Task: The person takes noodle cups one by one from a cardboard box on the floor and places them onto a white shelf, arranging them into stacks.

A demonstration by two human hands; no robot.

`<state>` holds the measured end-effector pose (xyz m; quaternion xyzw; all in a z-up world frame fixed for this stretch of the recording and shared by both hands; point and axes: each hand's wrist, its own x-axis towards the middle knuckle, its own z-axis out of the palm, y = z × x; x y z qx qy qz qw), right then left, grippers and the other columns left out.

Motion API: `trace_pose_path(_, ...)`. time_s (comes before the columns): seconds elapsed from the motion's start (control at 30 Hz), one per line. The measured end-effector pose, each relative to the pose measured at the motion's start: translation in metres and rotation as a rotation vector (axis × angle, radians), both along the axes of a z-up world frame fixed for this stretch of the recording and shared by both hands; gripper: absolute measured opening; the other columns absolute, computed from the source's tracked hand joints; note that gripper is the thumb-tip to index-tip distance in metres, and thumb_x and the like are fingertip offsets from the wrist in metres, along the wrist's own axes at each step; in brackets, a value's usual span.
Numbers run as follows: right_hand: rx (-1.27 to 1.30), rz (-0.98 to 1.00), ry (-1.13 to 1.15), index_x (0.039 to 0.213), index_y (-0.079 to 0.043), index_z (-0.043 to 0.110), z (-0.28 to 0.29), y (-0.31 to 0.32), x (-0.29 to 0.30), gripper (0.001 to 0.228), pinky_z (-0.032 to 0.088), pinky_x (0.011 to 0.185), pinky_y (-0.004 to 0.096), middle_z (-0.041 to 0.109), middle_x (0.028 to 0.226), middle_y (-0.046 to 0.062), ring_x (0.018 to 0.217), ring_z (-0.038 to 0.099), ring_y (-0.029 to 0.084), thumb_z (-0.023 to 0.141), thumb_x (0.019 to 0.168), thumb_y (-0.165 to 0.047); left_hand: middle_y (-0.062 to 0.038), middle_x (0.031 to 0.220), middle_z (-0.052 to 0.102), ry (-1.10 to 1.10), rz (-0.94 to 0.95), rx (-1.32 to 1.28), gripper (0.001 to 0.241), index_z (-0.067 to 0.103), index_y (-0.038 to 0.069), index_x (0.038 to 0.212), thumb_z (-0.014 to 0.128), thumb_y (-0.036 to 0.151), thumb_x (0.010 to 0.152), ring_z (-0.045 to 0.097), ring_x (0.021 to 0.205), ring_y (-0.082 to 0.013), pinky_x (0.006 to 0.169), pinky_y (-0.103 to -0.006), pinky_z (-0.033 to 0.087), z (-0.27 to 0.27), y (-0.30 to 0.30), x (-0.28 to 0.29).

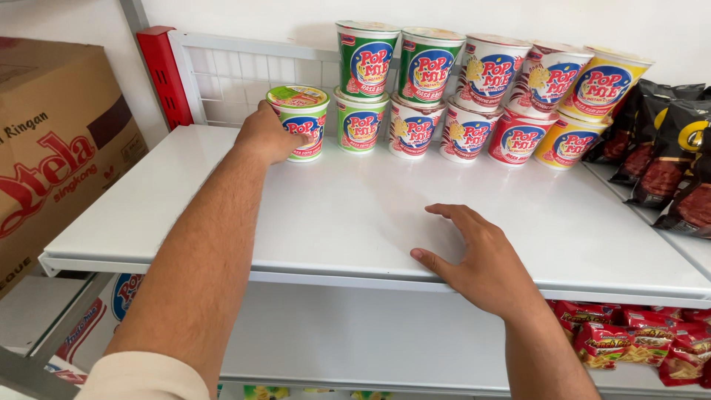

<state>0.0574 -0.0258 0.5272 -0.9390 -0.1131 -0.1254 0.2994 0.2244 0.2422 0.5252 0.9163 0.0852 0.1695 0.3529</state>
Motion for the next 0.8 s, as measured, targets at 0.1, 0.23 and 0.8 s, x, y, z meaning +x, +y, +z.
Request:
trace_pose_path(0.1, 0.006, -0.016, 0.008, 0.122, -0.007, 0.058, -0.001, -0.001, 0.002, 0.059, 0.038, 0.101, 0.052, 0.061, 0.115, 0.023, 0.119, 0.052, 0.039, 0.077, 0.067, -0.019, -0.017, 0.118, 0.056, 0.018, -0.009, 0.005, 0.07, 0.038, -0.002, 0.13, 0.075, 0.023, 0.077, 0.056, 0.112, -0.0308, 0.093, -0.0438, 0.045, 0.0, 0.003, 0.012)
trace_pose_path(0.23, 0.014, -0.004, -0.011, 0.12, -0.005, 0.059, -0.001, 0.0, 0.003, 0.058, 0.039, 0.099, 0.055, 0.062, 0.113, 0.025, 0.116, 0.053, 0.042, 0.078, 0.067, -0.019, -0.016, 0.116, 0.057, 0.01, -0.007, 0.022, 0.069, 0.039, -0.001, 0.129, 0.075, 0.025, 0.077, 0.057, 0.11, -0.03, 0.091, -0.0435, 0.046, -0.004, 0.006, 0.03)
trace_pose_path(0.8, -0.083, 0.045, -0.096, 0.118, -0.019, 0.056, -0.026, -0.017, 0.021, 0.054, 0.042, 0.091, 0.033, 0.062, 0.118, -0.002, 0.109, 0.057, 0.017, 0.07, 0.071, -0.04, -0.007, 0.122, 0.056, 0.077, 0.032, -0.021, 0.074, 0.039, 0.01, 0.122, 0.079, 0.04, 0.068, 0.056, 0.108, -0.0258, 0.083, -0.0388, 0.048, -0.009, 0.008, 0.064)
